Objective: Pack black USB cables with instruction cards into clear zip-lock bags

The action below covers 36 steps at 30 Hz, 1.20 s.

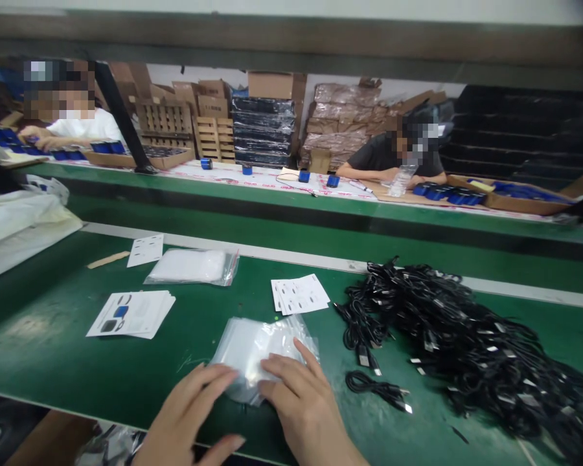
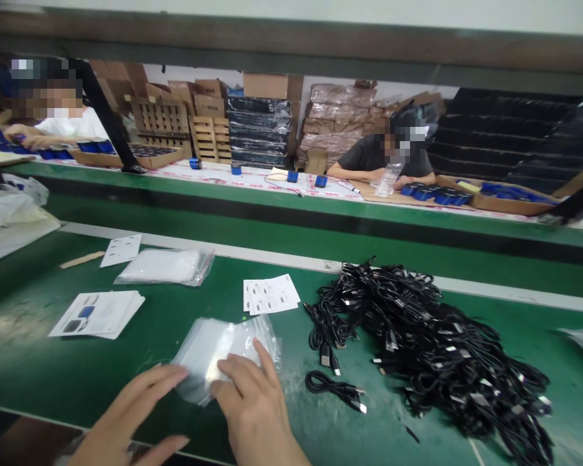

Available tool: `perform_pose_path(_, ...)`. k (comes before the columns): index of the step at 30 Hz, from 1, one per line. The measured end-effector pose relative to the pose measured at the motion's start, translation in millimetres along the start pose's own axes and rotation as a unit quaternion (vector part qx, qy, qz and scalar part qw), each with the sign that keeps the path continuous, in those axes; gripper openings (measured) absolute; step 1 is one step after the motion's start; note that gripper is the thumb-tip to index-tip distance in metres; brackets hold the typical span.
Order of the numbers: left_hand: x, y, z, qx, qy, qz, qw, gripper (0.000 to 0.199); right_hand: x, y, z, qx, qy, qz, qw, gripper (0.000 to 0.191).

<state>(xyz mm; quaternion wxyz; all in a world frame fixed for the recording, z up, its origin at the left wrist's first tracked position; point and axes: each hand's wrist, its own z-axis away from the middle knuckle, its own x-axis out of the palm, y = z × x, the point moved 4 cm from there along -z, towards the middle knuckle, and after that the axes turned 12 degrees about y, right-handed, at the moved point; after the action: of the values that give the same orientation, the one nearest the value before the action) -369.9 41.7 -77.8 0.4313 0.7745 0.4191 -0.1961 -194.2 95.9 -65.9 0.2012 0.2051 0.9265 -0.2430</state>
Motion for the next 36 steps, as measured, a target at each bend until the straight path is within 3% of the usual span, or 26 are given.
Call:
perform_pose_path(1, 9.0, 9.3, -8.6, 0.071, -0.014, -0.019, 0.997, 0.044, -3.3, -2.0, -1.3, -0.010, 0.002, -0.001, 1.000, 0.023)
perform_pose_path(3, 25.5, 22.0, -20.8, 0.150, -0.041, -0.022, 0.988, 0.023, -10.9, -2.9, -1.5, -0.007, 0.016, 0.001, 1.000, 0.021)
perform_pose_path(6, 35.9, 29.3, -29.6, 0.167, 0.001, -0.022, 0.986, 0.021, -22.1, 7.0, 5.2, 0.110, 0.038, 0.012, 0.993, 0.013)
perform_pose_path(8, 36.3, 28.7, -30.5, 0.150, 0.037, -0.032, 0.988, 0.022, -23.2, 15.2, 13.9, 0.224, -0.008, -0.005, 0.974, 0.013)
perform_pose_path(11, 35.5, 27.4, -29.3, 0.128, 0.047, -0.033, 0.990, 0.021, -15.5, 19.7, 25.7, 0.361, -0.106, -0.080, 0.923, 0.017)
perform_pose_path(15, 36.2, 28.8, -30.0, 0.105, 0.026, -0.018, 0.994, 0.026, -0.8, 19.2, 32.6, 0.511, -0.163, -0.228, 0.813, 0.034)
perform_pose_path(17, 37.1, 26.0, -31.1, 0.061, 0.011, 0.000, 0.998, 0.026, 3.4, 18.4, 31.0, 0.521, -0.188, -0.262, 0.790, 0.038)
perform_pose_path(20, 38.0, 17.6, -30.7, 0.000, -0.002, 0.013, 1.000, 0.022, 0.7, 20.4, 25.2, 0.481, -0.174, -0.233, 0.827, 0.034)
perform_pose_path(22, 37.6, 14.9, -28.9, 0.010, 0.005, 0.017, 1.000, 0.020, -2.3, 22.0, 24.2, 0.485, -0.145, -0.228, 0.832, 0.037)
perform_pose_path(26, 37.5, 23.7, -20.9, 0.144, 0.029, 0.006, 0.989, 0.027, 0.1, 21.0, 26.7, 0.554, -0.127, -0.336, 0.751, 0.054)
perform_pose_path(28, 38.8, 28.5, -17.1, 0.186, 0.032, -0.008, 0.982, 0.032, 1.4, 21.2, 27.4, 0.582, -0.127, -0.379, 0.708, 0.055)
perform_pose_path(30, 40.6, 32.3, -14.7, 0.212, 0.019, -0.016, 0.977, 0.034, 0.0, 23.7, 28.7, 0.605, -0.120, -0.387, 0.686, 0.052)
perform_pose_path(31, 41.7, 34.3, -13.5, 0.224, 0.004, -0.017, 0.974, 0.036, -1.6, 25.0, 29.1, 0.607, -0.116, -0.385, 0.685, 0.049)
perform_pose_path(33, 43.0, 37.9, -10.9, 0.230, -0.028, -0.007, 0.973, 0.042, -6.1, 26.6, 28.6, 0.587, -0.109, -0.365, 0.714, 0.042)
perform_pose_path(36, 40.5, 40.6, -6.9, 0.137, -0.017, 0.032, 0.990, 0.045, -9.9, 24.8, 27.7, 0.535, -0.120, -0.302, 0.780, 0.024)
